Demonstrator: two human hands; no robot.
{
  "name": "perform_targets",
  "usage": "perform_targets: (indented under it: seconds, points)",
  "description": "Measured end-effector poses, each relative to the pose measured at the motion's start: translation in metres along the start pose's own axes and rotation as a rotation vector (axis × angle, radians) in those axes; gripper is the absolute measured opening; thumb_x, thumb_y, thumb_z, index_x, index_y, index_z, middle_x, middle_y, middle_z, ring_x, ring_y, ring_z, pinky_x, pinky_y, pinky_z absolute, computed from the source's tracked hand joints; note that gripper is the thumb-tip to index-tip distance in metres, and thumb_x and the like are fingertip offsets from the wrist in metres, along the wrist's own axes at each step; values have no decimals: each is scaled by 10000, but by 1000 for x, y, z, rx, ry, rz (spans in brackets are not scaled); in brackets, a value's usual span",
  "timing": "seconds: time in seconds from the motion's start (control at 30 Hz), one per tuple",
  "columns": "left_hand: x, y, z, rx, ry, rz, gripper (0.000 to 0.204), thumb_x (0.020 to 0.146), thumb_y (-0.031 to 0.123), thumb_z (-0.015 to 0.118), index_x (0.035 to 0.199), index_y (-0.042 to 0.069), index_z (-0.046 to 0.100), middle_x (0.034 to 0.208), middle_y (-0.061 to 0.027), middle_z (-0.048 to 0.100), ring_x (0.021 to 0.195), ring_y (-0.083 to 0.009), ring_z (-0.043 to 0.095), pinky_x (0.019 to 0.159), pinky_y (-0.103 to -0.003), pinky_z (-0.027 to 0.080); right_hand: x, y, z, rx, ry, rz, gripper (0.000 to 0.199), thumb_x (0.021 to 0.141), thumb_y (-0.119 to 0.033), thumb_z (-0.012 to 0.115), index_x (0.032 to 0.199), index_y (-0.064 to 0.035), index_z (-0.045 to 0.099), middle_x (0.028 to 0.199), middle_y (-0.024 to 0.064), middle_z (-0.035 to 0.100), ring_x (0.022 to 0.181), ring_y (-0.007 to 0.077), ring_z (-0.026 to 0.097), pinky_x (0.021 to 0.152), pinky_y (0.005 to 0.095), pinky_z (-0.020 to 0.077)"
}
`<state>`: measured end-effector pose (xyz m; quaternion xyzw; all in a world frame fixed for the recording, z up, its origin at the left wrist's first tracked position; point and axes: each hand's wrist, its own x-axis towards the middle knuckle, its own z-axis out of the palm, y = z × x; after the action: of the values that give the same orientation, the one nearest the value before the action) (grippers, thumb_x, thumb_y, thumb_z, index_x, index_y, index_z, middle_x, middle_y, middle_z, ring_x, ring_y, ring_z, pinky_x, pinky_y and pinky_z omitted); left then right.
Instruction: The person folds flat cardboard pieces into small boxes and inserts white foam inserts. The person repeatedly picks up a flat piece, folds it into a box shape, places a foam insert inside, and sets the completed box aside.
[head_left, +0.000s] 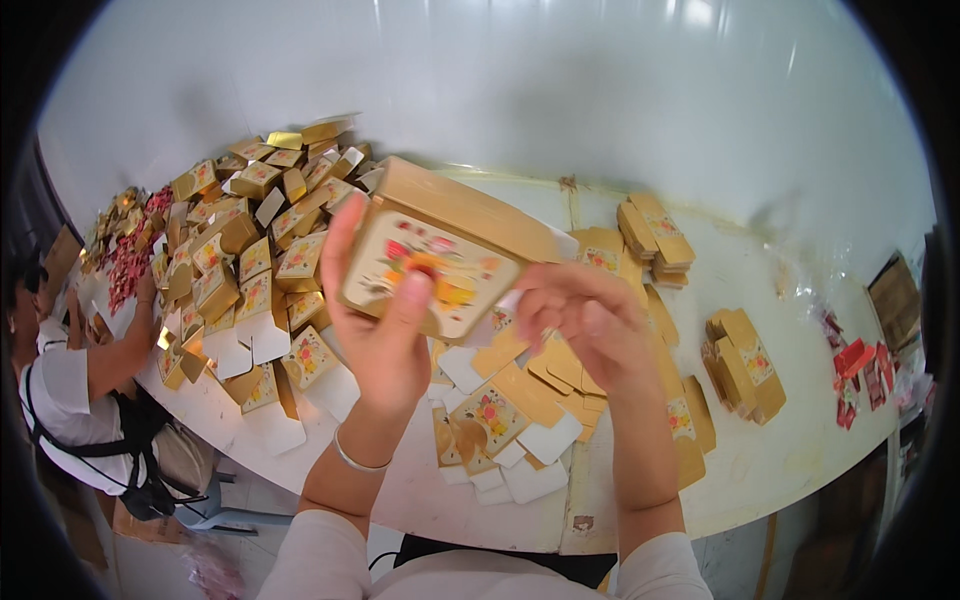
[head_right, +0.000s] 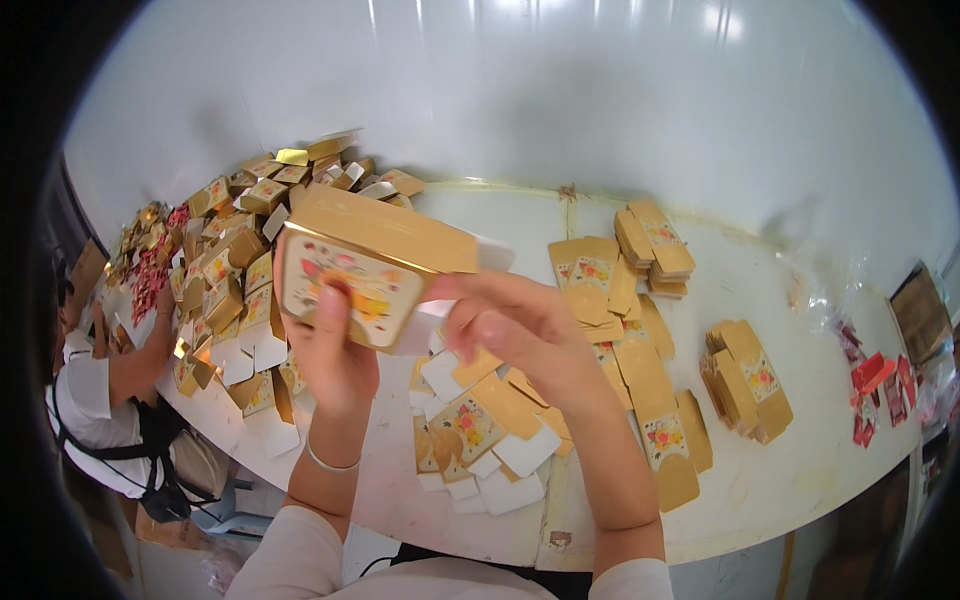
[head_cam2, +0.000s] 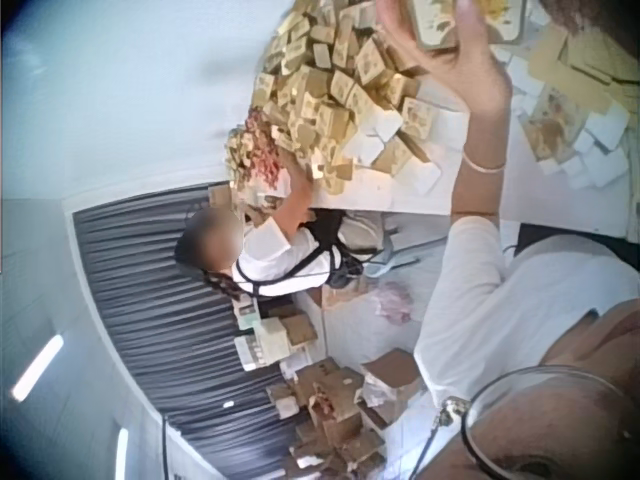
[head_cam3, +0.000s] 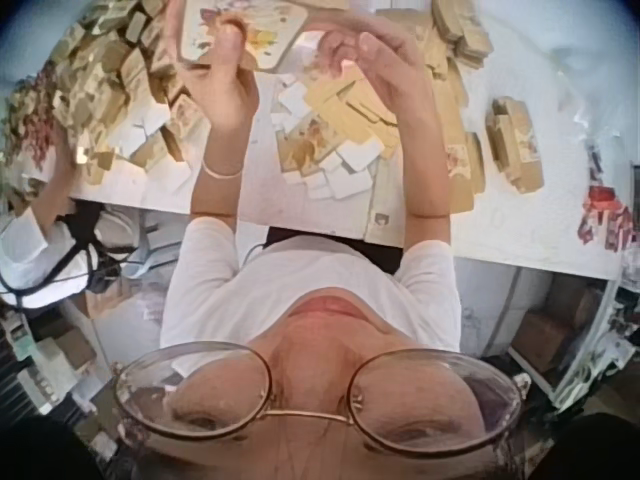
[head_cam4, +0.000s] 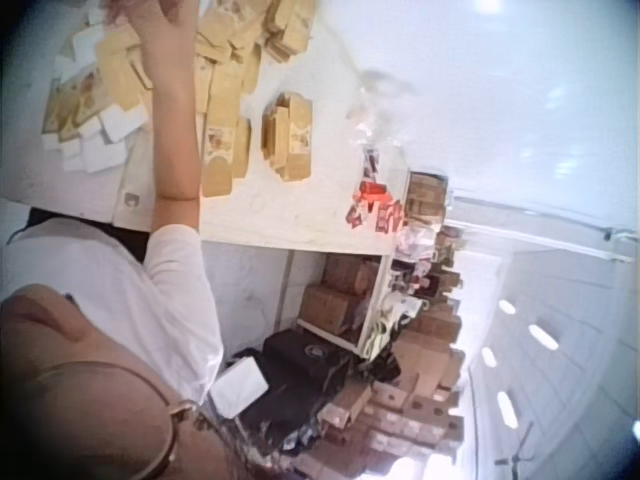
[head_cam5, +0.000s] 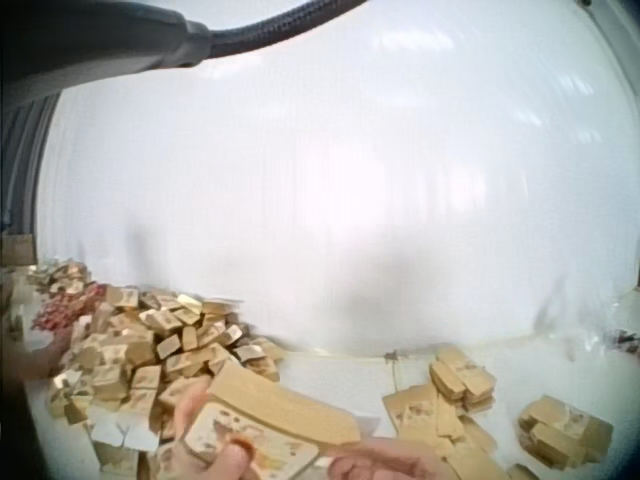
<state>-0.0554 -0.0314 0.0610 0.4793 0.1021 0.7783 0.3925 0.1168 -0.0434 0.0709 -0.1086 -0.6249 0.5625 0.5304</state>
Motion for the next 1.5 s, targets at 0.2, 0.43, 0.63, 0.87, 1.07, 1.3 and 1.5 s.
perform_targets:
  seconds: [0.2, 0.43, 0.63, 0.87, 1.07, 1.3, 1.5]
  points:
    - [-11, 4, 15, 232, -254, 102, 705, 692, -50, 658, 1286, 24, 286, 1200, -122, 428, 1048, -181, 483, 872, -310, 428, -10, 17, 6, 474, -44, 41, 730, 757, -315, 636, 1322, -30, 272, 1326, 127, 347, 1231, 280, 320, 992, 453, 281]
    - [-25, -11, 23, 105, -302, 65, 701, 671, -84, 669, 1221, 18, 246, 1119, -117, 421, 1009, -180, 495, 810, -301, 465, -14, 27, 10, 513, -91, 11, 691, 752, -215, 637, 1320, -47, 283, 1312, 134, 362, 1224, 288, 334, 999, 453, 288]
    - [-23, -10, 14, 183, -342, 282, 721, 676, -20, 695, 1213, 48, 218, 1163, -178, 368, 1030, -222, 463, 813, -320, 458, -15, 26, 13, 455, -83, 16, 626, 756, -149, 633, 1287, -20, 328, 1272, 136, 409, 1165, 264, 407, 965, 409, 339]
    - [-16, 1, 15, 304, -323, 268, 636, 695, 1, 683, 1175, 83, 274, 1215, -209, 309, 1102, -259, 412, 832, -328, 465, -13, 24, 22, 416, 26, 32, 513, 810, -113, 564, 1263, -1, 352, 1222, 128, 465, 1129, 231, 450, 939, 376, 372]
    - [-11, 8, 5, 257, -340, 158, 338, 812, 111, 569, 1103, 44, 411, 1205, -180, 386, 1075, -219, 453, 871, -330, 423, -7, 17, 39, 621, 186, 90, 427, 823, -99, 551, 1216, -6, 412, 1162, 120, 504, 1062, 222, 503, 866, 355, 438]
    - [-7, 11, 5, 345, -277, -6, 292, 932, 131, 335, 1072, -12, 549, 1159, -145, 504, 1065, -186, 476, 896, -299, 376, -2, 22, 32, 582, 257, 159, 391, 818, -95, 550, 1184, -10, 443, 1112, 109, 534, 1009, 202, 537, 836, 343, 455]
    - [-13, -3, 2, 256, -386, 53, 331, 882, 109, 466, 1187, -18, 467, 1251, -156, 417, 1169, -215, 402, 934, -324, 365, 0, 28, 31, 462, 341, 75, 378, 810, -118, 571, 1152, 4, 464, 1064, 103, 552, 974, 185, 548, 834, 333, 456]
